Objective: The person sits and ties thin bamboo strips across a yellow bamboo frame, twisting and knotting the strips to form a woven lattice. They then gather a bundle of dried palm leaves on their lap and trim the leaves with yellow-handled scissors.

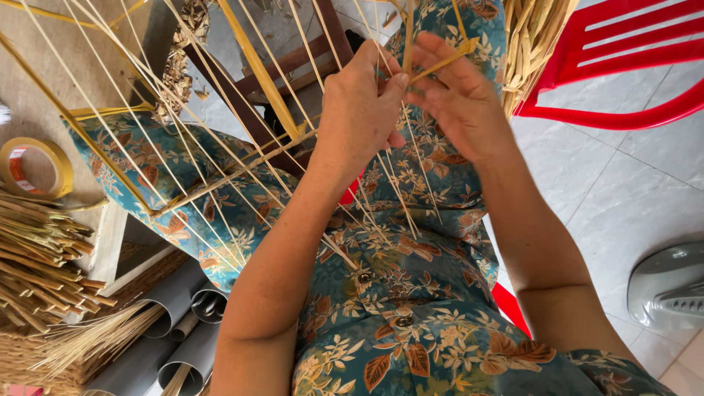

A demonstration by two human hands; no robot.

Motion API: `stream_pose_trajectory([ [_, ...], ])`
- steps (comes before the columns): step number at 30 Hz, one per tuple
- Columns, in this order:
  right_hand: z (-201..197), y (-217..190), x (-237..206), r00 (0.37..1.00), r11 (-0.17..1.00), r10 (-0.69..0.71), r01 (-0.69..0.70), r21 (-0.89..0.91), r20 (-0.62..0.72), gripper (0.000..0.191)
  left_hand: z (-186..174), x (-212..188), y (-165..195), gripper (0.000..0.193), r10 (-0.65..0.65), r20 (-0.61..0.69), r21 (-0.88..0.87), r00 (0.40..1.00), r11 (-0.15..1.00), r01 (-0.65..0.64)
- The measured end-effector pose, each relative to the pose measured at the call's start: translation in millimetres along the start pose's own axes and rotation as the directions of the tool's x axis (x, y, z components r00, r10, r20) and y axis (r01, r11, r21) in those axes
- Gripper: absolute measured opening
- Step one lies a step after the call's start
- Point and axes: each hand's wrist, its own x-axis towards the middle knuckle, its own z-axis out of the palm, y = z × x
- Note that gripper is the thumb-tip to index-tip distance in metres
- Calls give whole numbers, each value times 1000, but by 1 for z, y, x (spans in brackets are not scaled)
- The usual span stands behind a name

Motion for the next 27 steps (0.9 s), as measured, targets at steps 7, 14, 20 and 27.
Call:
stream_pose_trajectory([
  [7, -2, 20, 20, 956, 905, -278, 293, -309, 93, 23, 0, -1, -4, 15, -28, 42, 11, 999, 1000, 28],
  [14, -12, -36, -31, 991, 729, -131, 93, -678, -4, 14, -3, -47, -10, 31, 370, -251, 138, 895, 928, -345],
  [20, 12, -69, -12, 1000, 952, -9, 4, -305, -14, 24, 10, -48, -20, 36, 746, -82, 674, 661, 530, -515],
  [27, 10, -69, -3, 992, 904, -1, -54, -424, -129, 39, 19, -23, -27, 33, 730, -44, 725, 682, 493, -481],
])
